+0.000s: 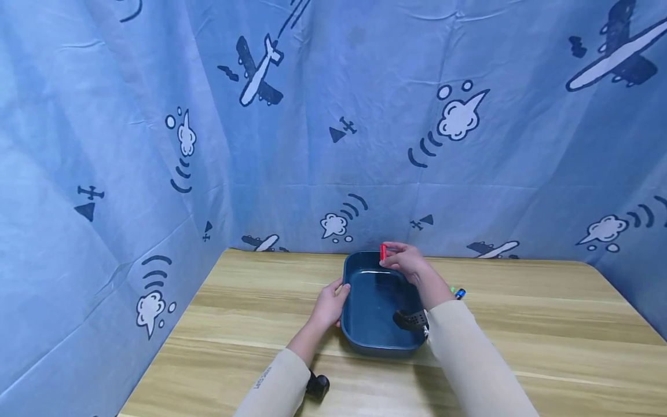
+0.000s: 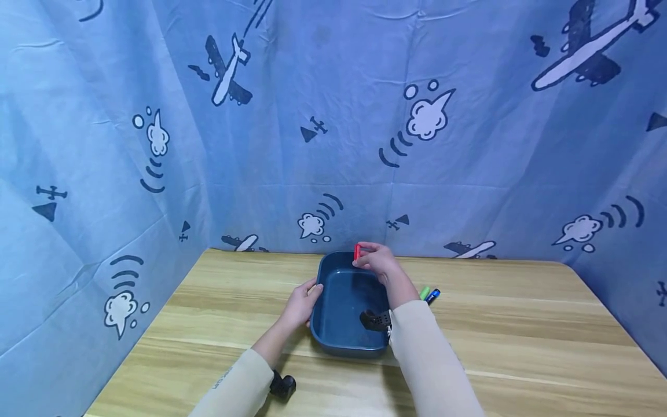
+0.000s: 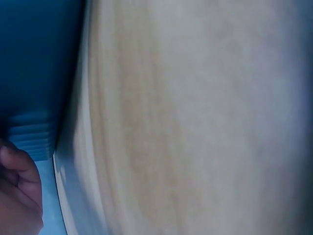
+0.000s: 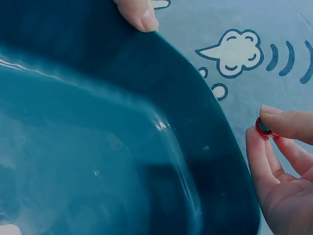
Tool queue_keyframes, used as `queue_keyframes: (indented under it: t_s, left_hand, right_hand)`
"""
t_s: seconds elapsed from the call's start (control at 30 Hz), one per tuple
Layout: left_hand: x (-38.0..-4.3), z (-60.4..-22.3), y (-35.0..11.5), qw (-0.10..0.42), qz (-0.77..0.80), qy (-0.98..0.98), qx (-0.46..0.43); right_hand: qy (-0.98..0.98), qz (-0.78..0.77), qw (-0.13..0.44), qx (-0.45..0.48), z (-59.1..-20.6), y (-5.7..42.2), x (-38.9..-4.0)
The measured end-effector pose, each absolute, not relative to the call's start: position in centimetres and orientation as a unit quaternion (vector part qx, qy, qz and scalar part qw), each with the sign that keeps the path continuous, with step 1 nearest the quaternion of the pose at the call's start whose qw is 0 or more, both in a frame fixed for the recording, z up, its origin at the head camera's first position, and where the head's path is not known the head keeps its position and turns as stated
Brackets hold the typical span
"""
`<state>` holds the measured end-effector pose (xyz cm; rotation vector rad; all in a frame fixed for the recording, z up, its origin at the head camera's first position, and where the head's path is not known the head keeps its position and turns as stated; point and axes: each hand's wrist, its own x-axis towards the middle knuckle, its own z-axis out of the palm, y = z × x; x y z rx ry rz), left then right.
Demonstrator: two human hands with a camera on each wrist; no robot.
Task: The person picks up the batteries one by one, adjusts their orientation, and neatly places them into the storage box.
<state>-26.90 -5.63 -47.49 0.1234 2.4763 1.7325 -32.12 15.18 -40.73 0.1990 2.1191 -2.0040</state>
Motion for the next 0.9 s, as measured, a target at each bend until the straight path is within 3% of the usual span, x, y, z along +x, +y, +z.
queue_keyframes:
  t_s: [0.9]
  left_hand:
    - [-26.9,-47.7,-5.7,0.056,0.590,0.804,0.048]
  right_hand:
    - [0.700,-0.700,0.110,0.089,-43.4,12.3,-32.2]
